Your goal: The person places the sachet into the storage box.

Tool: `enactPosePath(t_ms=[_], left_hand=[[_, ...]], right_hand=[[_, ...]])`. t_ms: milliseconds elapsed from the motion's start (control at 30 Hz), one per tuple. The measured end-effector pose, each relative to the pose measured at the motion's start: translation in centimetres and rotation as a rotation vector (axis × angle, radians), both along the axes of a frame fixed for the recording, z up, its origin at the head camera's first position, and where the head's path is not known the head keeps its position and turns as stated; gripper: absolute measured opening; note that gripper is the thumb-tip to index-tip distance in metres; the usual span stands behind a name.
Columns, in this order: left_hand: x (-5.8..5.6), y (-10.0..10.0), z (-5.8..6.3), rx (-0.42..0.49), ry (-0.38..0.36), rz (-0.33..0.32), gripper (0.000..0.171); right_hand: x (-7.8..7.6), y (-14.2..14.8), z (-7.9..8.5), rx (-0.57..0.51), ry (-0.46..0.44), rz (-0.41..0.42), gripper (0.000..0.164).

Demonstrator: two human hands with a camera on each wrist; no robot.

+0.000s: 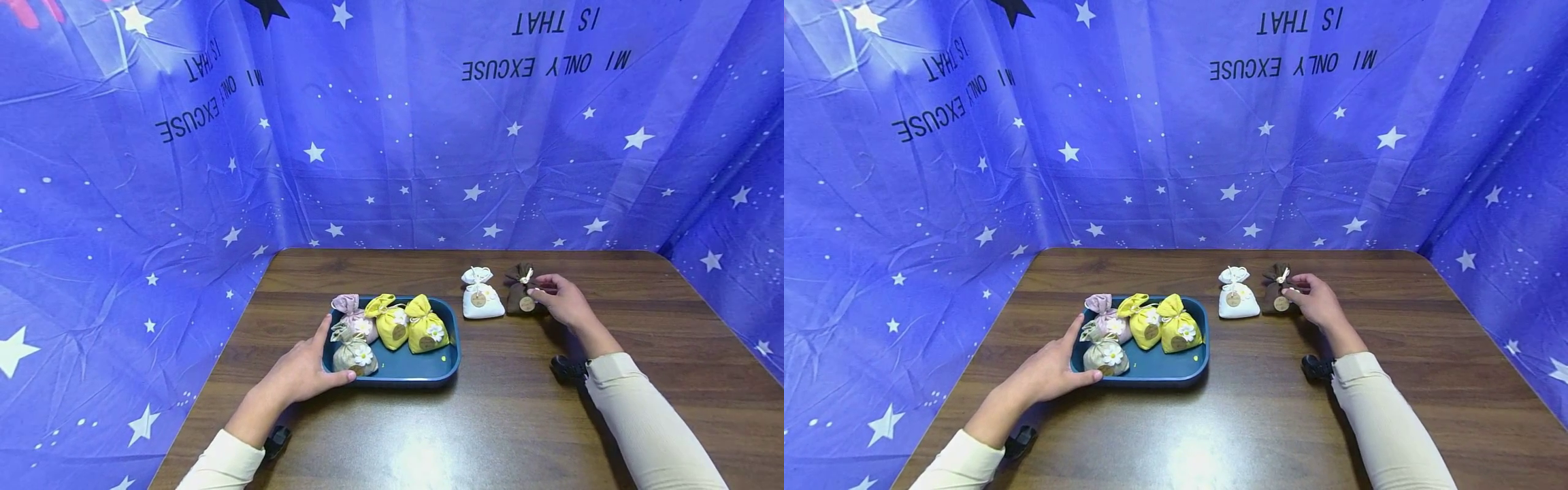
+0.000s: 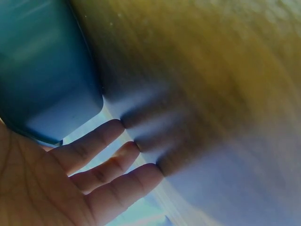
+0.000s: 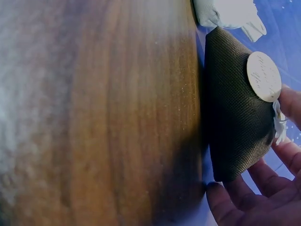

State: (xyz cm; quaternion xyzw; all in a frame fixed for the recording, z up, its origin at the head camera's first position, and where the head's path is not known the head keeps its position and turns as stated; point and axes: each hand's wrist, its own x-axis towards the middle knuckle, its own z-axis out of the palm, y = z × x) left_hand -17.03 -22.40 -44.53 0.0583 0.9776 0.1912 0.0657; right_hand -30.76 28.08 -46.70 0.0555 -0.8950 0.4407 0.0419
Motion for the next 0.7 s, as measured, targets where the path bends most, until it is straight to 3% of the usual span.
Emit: enactPosePath(t_ms=[367, 700], left_hand=[[0.03, 0.00, 0.09, 0.005, 0.002, -0.002, 0.128], [0.07, 0.01, 0.11, 0.007, -0.007, 0.006, 0.128]], right_hand=[[-0.21, 0.00, -0.32, -0.041, -0.040, 0.032, 0.043], [0.06, -0.15, 0.38, -0.060, -0.061, 0.041, 0.041]])
